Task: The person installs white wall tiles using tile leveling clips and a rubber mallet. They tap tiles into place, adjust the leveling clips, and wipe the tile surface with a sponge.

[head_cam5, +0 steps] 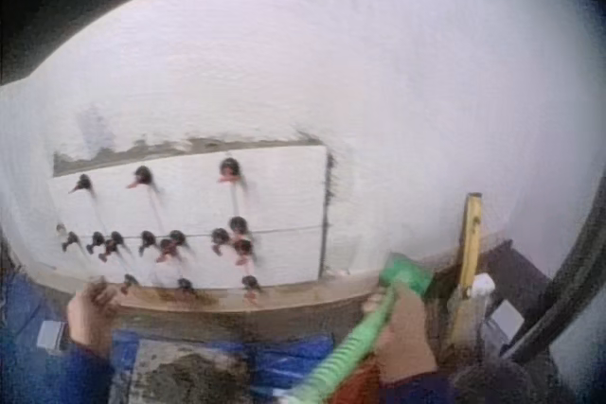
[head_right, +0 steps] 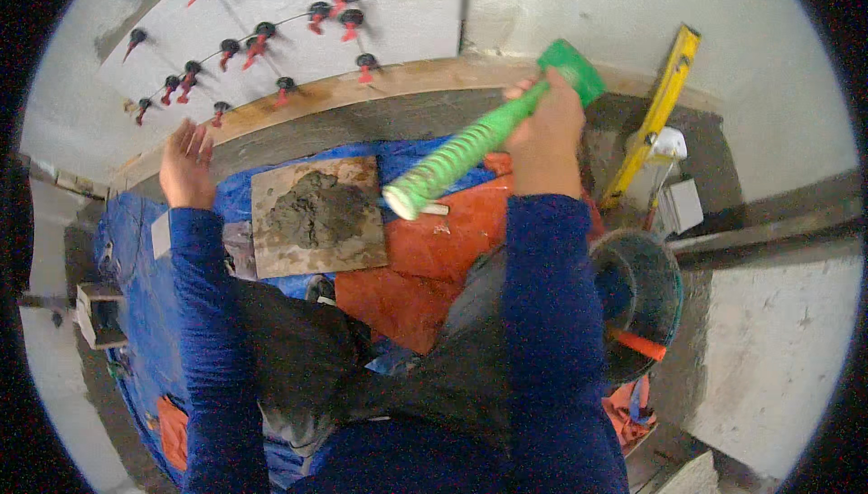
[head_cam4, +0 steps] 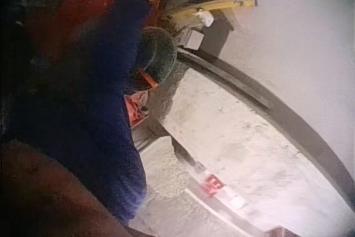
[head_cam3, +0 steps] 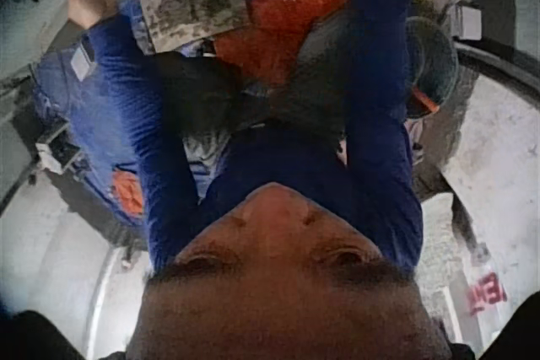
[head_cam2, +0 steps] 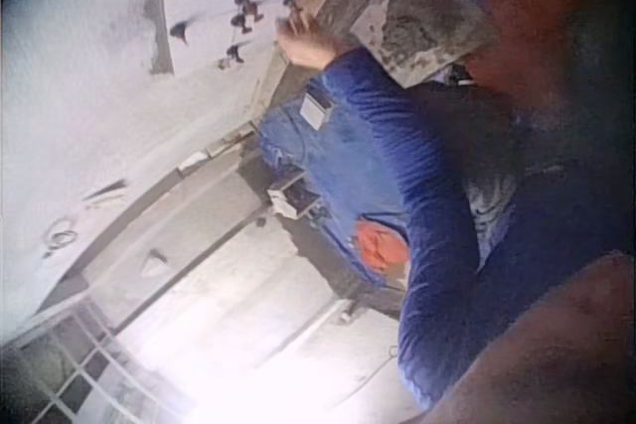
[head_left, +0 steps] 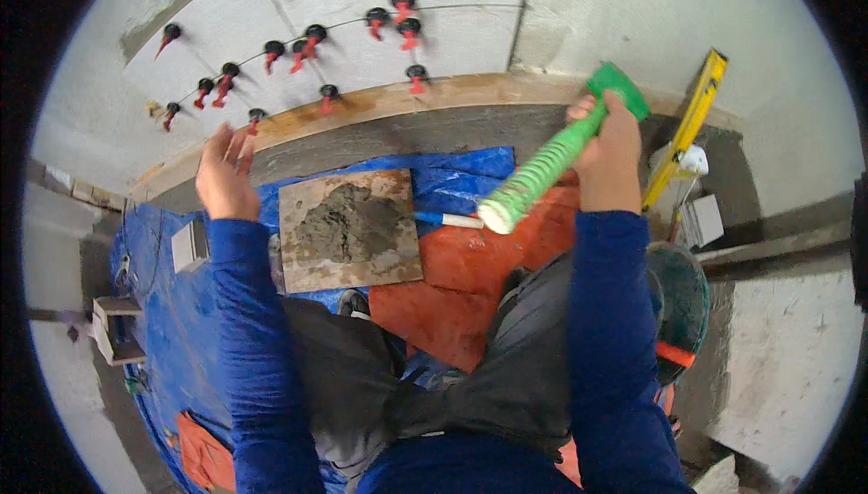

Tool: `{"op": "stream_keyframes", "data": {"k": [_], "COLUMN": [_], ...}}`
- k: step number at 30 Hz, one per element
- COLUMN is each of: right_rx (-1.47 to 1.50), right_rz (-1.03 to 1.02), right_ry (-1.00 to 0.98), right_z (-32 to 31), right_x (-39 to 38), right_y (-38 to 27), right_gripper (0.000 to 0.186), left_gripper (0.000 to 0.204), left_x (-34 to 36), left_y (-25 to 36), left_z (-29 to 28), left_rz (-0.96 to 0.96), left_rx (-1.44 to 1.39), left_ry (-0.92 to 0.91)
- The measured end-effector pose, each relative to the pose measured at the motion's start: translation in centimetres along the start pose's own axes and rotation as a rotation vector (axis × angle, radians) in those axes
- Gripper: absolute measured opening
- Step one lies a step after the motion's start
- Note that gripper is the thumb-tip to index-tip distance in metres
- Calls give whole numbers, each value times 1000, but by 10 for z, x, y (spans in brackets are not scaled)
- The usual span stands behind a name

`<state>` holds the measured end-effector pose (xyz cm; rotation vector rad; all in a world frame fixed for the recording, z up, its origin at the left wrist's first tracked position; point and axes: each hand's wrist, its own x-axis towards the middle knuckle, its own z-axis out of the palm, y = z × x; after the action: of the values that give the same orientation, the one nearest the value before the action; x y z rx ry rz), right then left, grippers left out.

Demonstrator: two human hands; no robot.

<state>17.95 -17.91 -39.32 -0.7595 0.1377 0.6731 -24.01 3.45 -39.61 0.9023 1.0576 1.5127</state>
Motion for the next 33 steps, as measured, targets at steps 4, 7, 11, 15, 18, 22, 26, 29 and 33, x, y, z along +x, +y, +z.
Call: {"op": "stream_keyframes", "data": {"k": [4,7,11,15,18,22,26,29,33], "right_rx": [48,69,25,59,-99,-443,-1395,-894,-361], "right_rz": [12,20,-1,17,-5,-203,-1057,-626,-165], "right_ry": [32,21,50,66,40,-74,-365,-377,-214], "right_z": [7,11,15,14,7,-5,-42,-51,-57], "right_x": [-16,-22,-20,-11,-3,1,-21,-21,11], "right_y": [2,-4,-11,-13,-14,-12,-12,-11,-18], "right_gripper": [5,4,5,7,9,21,35,27,8], "left_gripper": [45,42,42,39,37,29,18,20,24], "left_x": [15,23,25,21,16,16,26,24,3], "left_y": [1,0,0,2,4,5,-8,-21,-42], "left_z": [-30,-50,-64,-52,-35,-29,-30,-29,-32], "left_rz": [-187,-335,-508,-554,-527,-576,-604,-549,-507], "left_rx": [-9,-55,-164,-245,-250,-350,-477,-559,-481], "left_ry": [73,167,211,250,232,132,14,-43,163]}}
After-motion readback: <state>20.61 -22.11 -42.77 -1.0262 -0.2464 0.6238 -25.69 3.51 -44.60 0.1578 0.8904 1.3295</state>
